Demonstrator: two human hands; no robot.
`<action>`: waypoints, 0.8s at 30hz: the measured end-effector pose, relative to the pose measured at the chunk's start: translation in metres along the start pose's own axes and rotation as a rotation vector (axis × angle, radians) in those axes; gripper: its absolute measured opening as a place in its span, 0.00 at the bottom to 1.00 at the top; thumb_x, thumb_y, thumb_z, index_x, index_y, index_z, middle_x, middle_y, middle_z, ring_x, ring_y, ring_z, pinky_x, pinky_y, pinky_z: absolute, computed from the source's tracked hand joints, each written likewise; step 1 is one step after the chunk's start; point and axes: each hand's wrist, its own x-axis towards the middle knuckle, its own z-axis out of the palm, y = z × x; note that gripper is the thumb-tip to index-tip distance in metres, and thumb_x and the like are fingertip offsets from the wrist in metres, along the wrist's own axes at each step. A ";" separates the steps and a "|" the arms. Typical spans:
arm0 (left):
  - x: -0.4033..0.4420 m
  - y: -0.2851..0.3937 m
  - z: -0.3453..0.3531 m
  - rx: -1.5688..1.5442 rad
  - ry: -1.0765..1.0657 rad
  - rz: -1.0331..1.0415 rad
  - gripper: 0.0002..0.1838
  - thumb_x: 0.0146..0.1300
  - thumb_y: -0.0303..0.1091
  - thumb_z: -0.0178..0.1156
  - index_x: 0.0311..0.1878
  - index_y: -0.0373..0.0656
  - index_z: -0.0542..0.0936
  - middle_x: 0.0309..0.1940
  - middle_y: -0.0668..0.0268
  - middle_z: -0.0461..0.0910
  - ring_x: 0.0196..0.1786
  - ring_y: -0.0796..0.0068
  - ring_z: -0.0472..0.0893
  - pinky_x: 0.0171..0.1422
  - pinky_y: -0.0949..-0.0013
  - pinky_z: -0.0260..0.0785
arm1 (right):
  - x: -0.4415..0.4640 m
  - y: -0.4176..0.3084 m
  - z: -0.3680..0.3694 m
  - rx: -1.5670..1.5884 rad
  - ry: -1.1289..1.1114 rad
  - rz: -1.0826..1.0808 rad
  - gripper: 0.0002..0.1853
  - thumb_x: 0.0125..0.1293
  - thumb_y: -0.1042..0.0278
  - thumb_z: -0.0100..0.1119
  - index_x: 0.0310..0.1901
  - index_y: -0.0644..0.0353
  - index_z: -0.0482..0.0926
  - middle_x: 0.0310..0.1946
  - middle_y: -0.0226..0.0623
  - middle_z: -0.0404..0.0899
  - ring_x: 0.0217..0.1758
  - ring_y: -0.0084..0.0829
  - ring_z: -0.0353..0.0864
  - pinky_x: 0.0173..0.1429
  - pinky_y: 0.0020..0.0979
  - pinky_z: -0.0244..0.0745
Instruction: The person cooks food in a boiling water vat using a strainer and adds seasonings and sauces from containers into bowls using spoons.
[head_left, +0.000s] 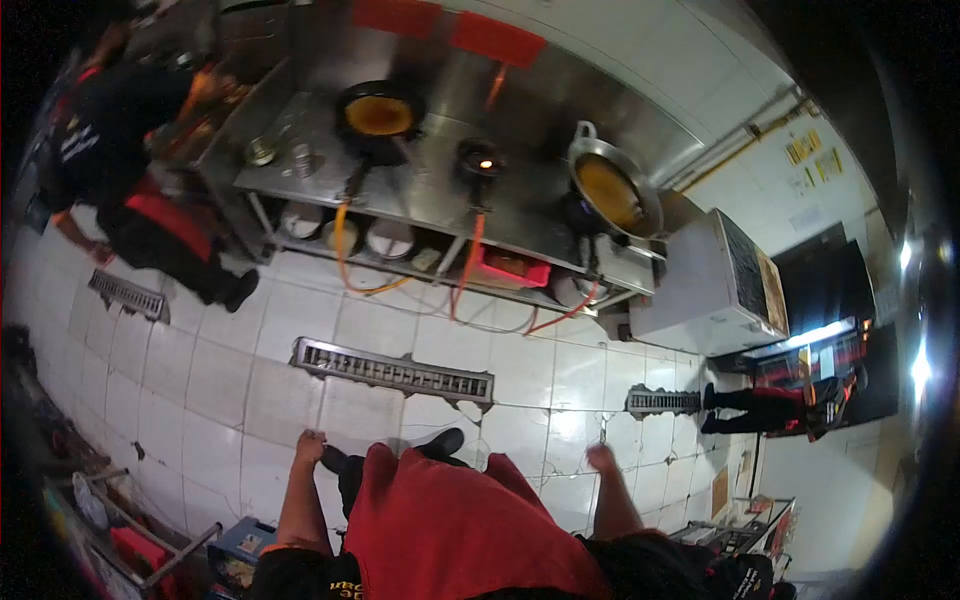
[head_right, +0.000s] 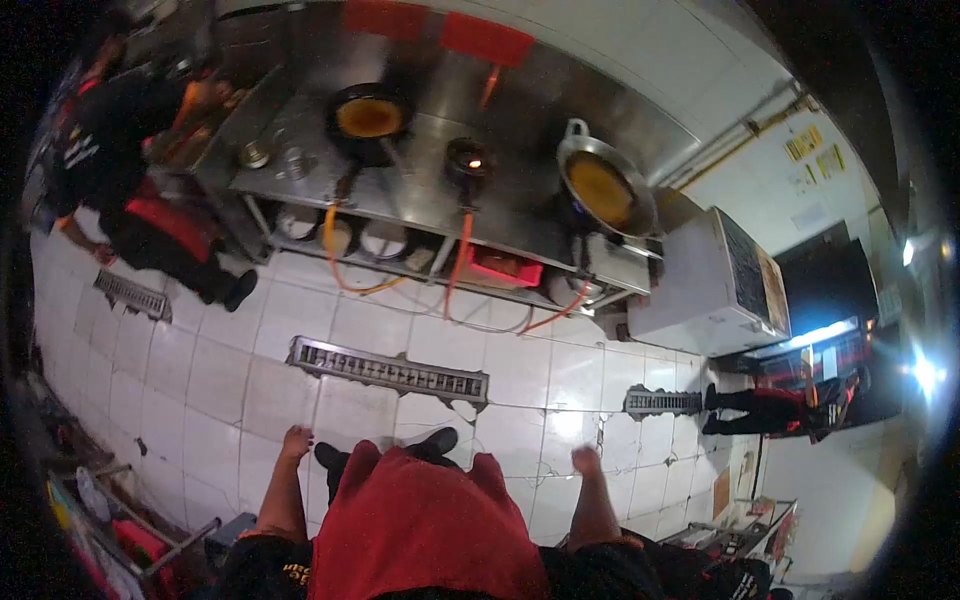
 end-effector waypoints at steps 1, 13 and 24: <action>-0.023 -0.001 -0.015 -0.142 0.021 -0.162 0.13 0.63 0.38 0.55 0.37 0.34 0.77 0.34 0.54 0.80 0.42 0.54 0.79 0.49 0.57 0.72 | 0.046 -0.001 -0.054 0.613 0.057 0.292 0.06 0.42 0.67 0.65 0.23 0.54 0.78 0.22 0.37 0.77 0.26 0.35 0.78 0.32 0.38 0.75; -0.240 -0.249 -0.237 -0.081 0.252 -0.476 0.11 0.58 0.34 0.58 0.42 0.41 0.81 0.38 0.57 0.85 0.45 0.61 0.83 0.49 0.59 0.75 | 0.358 -0.454 -0.404 0.542 -0.482 -0.307 0.22 0.63 0.50 0.50 0.41 0.63 0.80 0.46 0.56 0.79 0.51 0.53 0.78 0.56 0.45 0.73; -0.324 -0.321 -0.219 -0.122 0.581 -0.664 0.20 0.63 0.46 0.56 0.50 0.42 0.80 0.40 0.52 0.83 0.43 0.58 0.82 0.48 0.52 0.73 | 0.594 -0.600 -0.342 0.689 -0.934 0.109 0.10 0.55 0.67 0.61 0.36 0.61 0.83 0.24 0.43 0.82 0.27 0.41 0.83 0.29 0.43 0.77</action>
